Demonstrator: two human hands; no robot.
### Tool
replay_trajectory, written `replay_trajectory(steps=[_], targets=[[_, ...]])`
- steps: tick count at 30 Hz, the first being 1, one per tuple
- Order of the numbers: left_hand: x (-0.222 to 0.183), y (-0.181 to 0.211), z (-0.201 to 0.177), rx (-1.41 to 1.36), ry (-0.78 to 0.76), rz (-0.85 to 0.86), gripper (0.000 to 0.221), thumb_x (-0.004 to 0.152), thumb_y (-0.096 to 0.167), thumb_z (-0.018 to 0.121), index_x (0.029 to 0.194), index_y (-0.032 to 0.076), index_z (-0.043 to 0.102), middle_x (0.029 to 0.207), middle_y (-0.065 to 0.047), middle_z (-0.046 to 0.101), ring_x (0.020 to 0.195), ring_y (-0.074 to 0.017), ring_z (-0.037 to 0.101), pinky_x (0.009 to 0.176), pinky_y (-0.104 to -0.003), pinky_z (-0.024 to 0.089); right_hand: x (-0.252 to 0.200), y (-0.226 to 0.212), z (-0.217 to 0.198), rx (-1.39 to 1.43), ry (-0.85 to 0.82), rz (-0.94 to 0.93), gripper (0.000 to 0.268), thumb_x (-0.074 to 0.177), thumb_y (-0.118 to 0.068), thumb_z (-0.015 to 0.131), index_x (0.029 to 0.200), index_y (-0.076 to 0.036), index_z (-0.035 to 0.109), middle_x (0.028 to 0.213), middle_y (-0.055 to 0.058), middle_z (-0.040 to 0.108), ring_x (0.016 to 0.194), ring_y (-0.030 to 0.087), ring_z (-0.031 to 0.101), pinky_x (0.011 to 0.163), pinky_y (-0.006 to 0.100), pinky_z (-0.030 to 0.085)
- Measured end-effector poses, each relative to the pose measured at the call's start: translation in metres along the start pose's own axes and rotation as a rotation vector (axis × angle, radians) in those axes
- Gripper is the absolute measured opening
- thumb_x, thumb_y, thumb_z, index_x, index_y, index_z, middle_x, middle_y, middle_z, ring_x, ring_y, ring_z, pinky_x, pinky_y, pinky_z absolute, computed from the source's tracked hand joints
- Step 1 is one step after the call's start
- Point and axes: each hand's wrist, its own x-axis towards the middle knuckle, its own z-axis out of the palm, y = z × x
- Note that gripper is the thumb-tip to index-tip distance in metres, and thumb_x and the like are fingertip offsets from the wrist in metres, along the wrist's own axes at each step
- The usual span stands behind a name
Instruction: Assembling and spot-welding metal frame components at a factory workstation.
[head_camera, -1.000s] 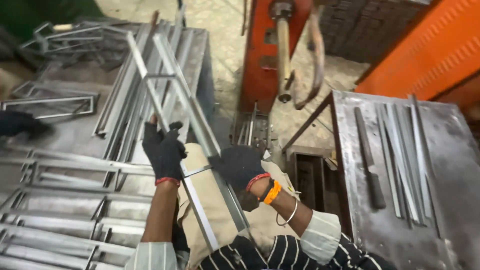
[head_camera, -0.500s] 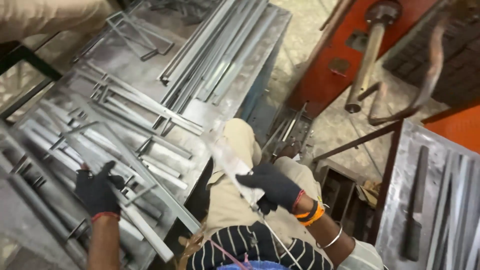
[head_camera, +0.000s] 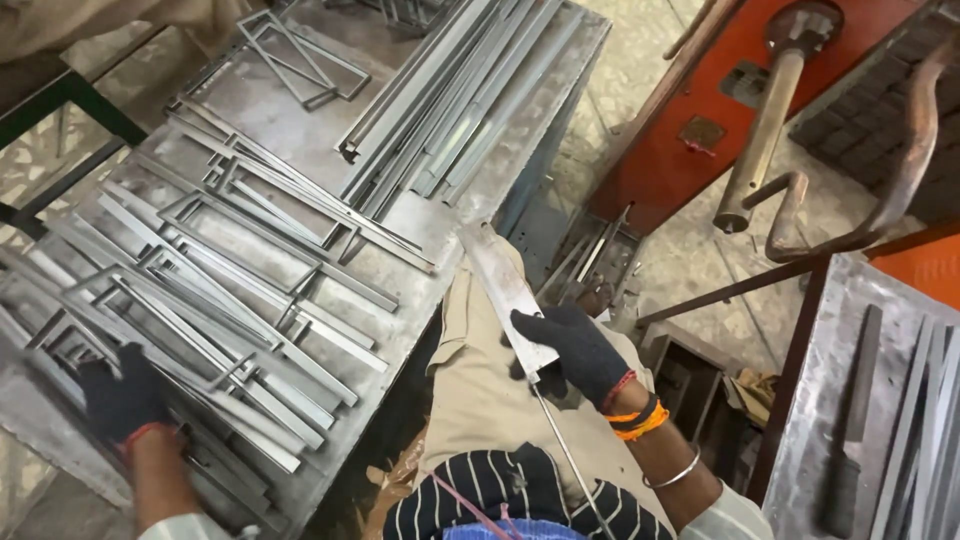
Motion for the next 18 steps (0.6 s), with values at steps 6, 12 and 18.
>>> replay_trajectory(steps=[6, 12, 18], targets=[[-0.016, 0.042, 0.087, 0.101, 0.252, 0.541, 0.045, 0.099, 0.031, 0.079, 0.128, -0.001, 0.067, 0.123, -0.022, 0.071, 0.116, -0.0394, 0.065, 0.103, -0.048, 0.049, 0.001, -0.008, -0.006, 0.339, -0.063, -0.228, 0.037, 0.091, -0.023, 0.065, 0.120, -0.002, 0.068, 0.099, 0.015, 0.080, 0.075, 0.023, 0.076, 0.065, 0.035, 0.062], [-0.070, 0.202, 0.182, -0.241, -0.212, 0.893, 0.018, 0.096, 0.018, 0.072, 0.109, 0.005, 0.073, 0.107, -0.018, 0.072, 0.100, -0.0388, 0.068, 0.090, -0.049, 0.054, 0.027, 0.012, -0.044, 0.398, 0.016, -0.428, 0.035, 0.093, -0.014, 0.072, 0.121, 0.005, 0.065, 0.101, 0.014, 0.075, 0.088, 0.022, 0.074, 0.078, 0.034, 0.060], [-0.110, 0.351, 0.234, -0.012, -0.425, 1.018, 0.022, 0.081, 0.025, 0.080, 0.092, 0.008, 0.073, 0.087, -0.016, 0.069, 0.086, -0.0389, 0.067, 0.076, -0.051, 0.053, 0.032, 0.029, -0.065, 0.417, 0.317, -0.236, 0.036, 0.090, -0.014, 0.074, 0.122, 0.000, 0.068, 0.090, 0.005, 0.072, 0.071, 0.016, 0.068, 0.059, 0.033, 0.055]])
